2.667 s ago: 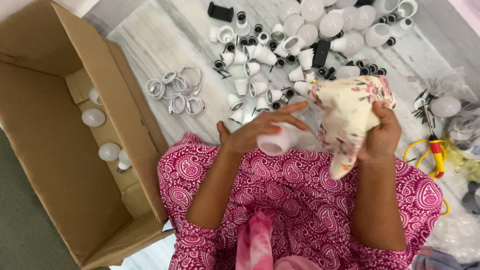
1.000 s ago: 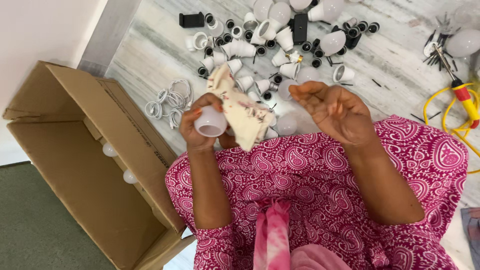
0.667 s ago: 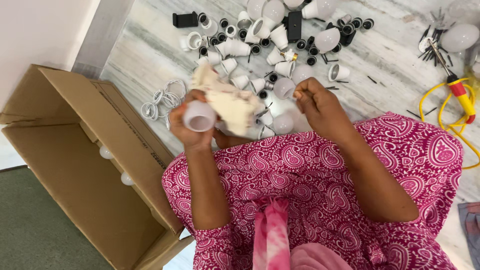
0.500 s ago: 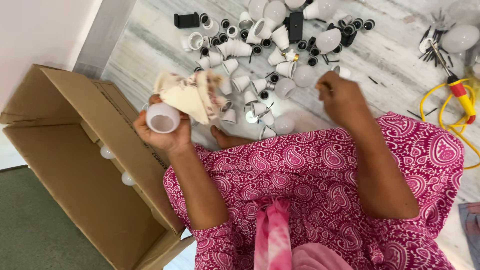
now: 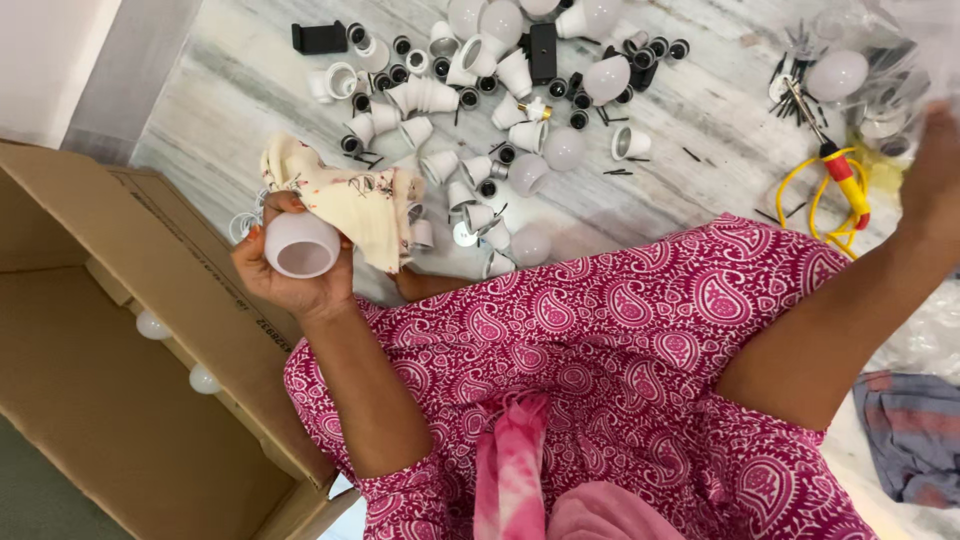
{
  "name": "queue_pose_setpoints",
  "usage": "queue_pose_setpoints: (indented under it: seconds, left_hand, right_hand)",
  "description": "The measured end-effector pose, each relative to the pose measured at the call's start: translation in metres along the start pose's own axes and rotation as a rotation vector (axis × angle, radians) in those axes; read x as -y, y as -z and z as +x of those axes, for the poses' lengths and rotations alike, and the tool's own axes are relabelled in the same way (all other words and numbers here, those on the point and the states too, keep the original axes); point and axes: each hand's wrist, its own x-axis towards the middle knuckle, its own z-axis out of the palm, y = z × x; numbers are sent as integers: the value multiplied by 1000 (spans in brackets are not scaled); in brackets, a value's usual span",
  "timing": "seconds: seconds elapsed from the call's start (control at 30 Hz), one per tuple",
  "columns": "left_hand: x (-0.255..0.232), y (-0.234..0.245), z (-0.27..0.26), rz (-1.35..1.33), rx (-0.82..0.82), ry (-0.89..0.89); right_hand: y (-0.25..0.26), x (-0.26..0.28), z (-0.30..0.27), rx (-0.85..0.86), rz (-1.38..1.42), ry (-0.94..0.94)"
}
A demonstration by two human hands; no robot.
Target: The person sits on the floor and assembles light bulbs by inserting white wires into sockets and screwing in bulbs. They then wipe the bulbs with a cloth and place them into a cardboard box.
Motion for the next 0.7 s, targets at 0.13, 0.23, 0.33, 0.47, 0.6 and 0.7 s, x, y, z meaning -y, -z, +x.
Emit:
queue_pose_setpoints:
  seconds: [0.13, 0.23, 0.33, 0.47, 0.6, 0.7]
  left_hand:
    - [1, 3, 0, 11, -10, 61]
    - [14, 12, 1, 47, 139, 99]
    - [35, 19, -2, 41, 249, 207]
    - [63, 23, -10, 18, 541, 435]
    - [81, 16, -19, 43, 786, 615]
    - [80, 7, -17, 129, 915, 689]
  right_hand:
    - [-5, -6, 11, -42, 145, -42]
    - [-9, 18, 6, -67, 302, -43]
    - [-32, 68, -11, 63, 563, -24]
    - [-82, 159, -47, 800, 817, 113]
    - [-124, 222, -84, 1235, 919, 406]
    - [-147, 232, -103, 1437, 1069, 249]
